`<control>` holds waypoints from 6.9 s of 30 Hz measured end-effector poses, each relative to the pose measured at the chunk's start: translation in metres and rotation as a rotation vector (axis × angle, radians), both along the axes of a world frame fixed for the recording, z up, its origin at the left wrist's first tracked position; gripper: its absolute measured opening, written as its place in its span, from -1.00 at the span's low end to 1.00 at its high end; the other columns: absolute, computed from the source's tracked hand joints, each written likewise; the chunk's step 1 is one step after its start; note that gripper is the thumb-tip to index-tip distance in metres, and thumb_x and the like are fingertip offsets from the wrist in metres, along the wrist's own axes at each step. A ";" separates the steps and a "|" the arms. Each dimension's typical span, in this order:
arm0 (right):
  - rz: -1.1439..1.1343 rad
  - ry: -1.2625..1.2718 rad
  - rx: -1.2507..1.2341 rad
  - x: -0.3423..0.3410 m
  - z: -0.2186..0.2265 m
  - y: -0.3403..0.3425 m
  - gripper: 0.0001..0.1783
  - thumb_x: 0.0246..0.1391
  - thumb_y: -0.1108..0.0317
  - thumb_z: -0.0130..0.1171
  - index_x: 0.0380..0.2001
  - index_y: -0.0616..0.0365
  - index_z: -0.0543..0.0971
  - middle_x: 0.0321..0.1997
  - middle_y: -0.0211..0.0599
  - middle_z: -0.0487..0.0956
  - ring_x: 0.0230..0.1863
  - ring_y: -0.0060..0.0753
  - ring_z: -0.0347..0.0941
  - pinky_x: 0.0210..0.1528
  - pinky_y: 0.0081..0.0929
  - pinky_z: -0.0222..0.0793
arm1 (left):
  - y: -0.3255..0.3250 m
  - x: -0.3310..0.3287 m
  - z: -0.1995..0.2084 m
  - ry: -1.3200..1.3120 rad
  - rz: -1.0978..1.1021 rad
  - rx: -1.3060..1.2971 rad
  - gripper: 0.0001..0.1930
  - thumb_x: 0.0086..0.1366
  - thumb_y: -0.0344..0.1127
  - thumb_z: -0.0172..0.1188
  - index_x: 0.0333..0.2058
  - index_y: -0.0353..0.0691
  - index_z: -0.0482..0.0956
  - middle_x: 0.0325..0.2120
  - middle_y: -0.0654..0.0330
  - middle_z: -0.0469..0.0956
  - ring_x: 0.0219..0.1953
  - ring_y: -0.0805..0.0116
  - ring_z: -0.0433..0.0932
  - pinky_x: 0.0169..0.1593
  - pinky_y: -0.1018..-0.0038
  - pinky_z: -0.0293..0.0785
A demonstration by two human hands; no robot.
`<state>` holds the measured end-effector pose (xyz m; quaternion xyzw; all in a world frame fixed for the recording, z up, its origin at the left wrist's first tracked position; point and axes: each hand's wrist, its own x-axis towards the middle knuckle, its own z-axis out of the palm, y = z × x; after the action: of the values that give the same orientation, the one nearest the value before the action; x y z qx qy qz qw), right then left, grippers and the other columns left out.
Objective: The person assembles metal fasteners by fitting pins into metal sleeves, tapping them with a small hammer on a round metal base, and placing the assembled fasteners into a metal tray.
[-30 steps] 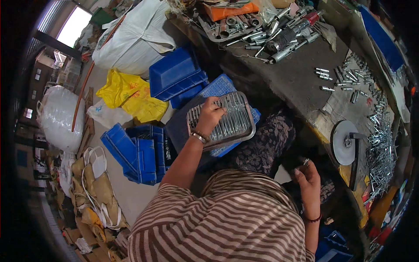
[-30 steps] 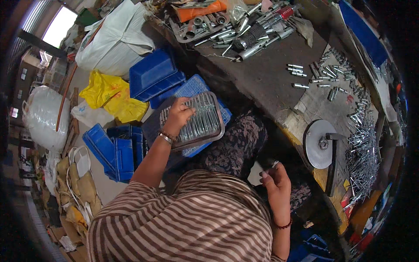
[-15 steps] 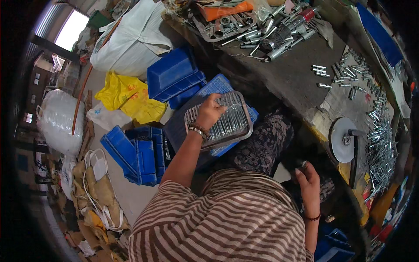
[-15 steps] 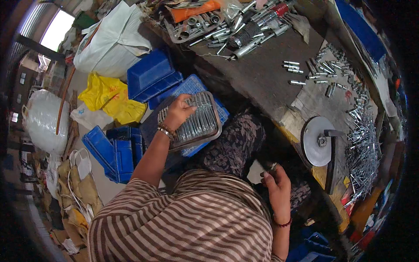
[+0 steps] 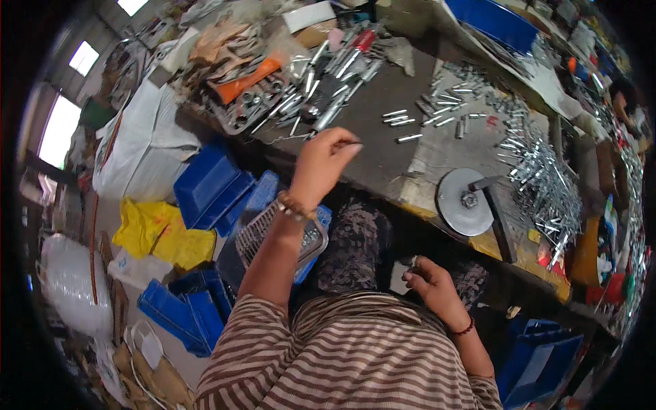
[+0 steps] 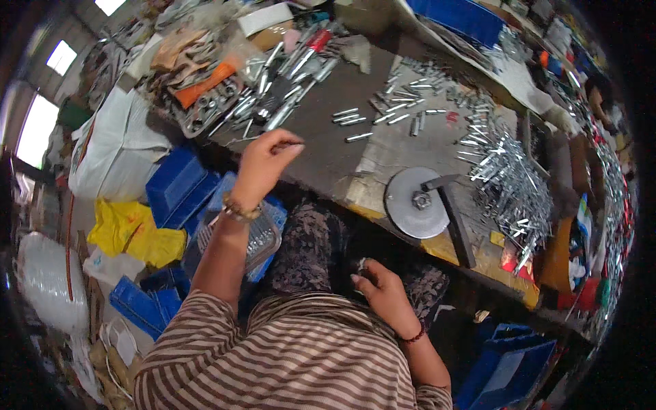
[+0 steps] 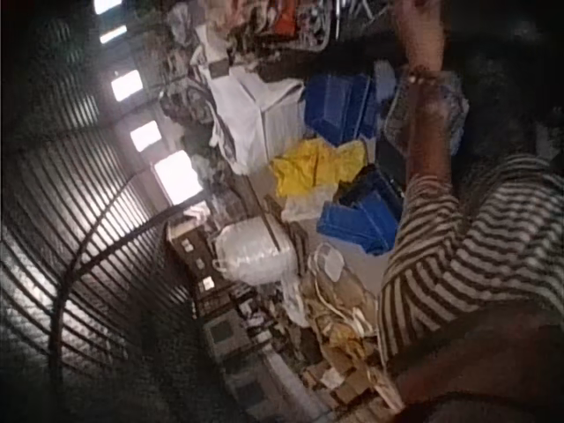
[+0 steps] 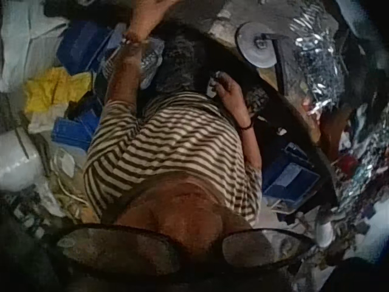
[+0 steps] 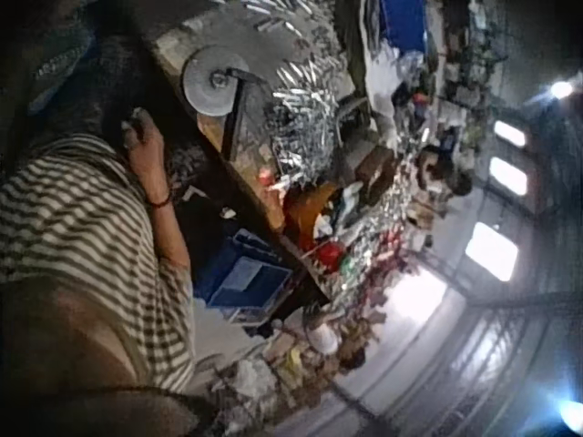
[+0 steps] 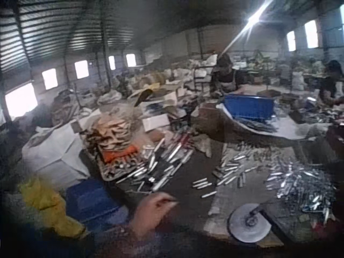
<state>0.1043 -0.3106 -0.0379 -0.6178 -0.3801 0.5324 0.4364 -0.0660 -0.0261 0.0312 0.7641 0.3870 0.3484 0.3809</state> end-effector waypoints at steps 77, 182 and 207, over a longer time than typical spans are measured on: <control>-0.224 -1.238 0.427 0.096 0.069 0.016 -0.76 -0.20 0.48 0.39 -0.37 0.10 0.58 -0.34 -0.27 0.50 -0.22 -0.08 0.50 -0.19 -0.18 0.45 | -0.100 0.106 -0.016 0.137 -0.465 0.308 -0.84 0.13 -0.37 0.40 -0.31 -0.25 0.69 -0.31 0.15 0.55 -0.15 0.12 0.54 -0.08 0.29 0.46; -0.343 -1.423 0.262 0.103 0.084 0.031 -0.60 -0.08 0.45 0.35 -0.10 0.14 0.56 -0.17 -0.15 0.57 -0.10 0.00 0.51 -0.06 -0.11 0.47 | -0.100 0.101 -0.023 0.044 -0.436 0.188 -0.93 0.19 -0.41 0.35 -0.33 -0.20 0.68 -0.34 0.14 0.52 -0.23 0.07 0.57 -0.16 0.22 0.49; -0.279 -1.174 0.326 0.090 0.076 0.008 -0.66 0.01 0.54 0.23 -0.09 0.07 0.64 -0.20 -0.18 0.53 -0.25 0.00 0.53 -0.27 -0.14 0.45 | -0.095 0.099 -0.025 0.026 -0.466 0.180 -0.89 0.17 -0.45 0.38 -0.32 -0.29 0.66 -0.34 0.15 0.52 -0.27 0.18 0.57 -0.17 0.37 0.49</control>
<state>0.1943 -0.3029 0.0383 -0.7767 -0.5485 -0.0228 0.3088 0.0328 -0.1214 0.0059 0.8680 0.1726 0.2741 0.3763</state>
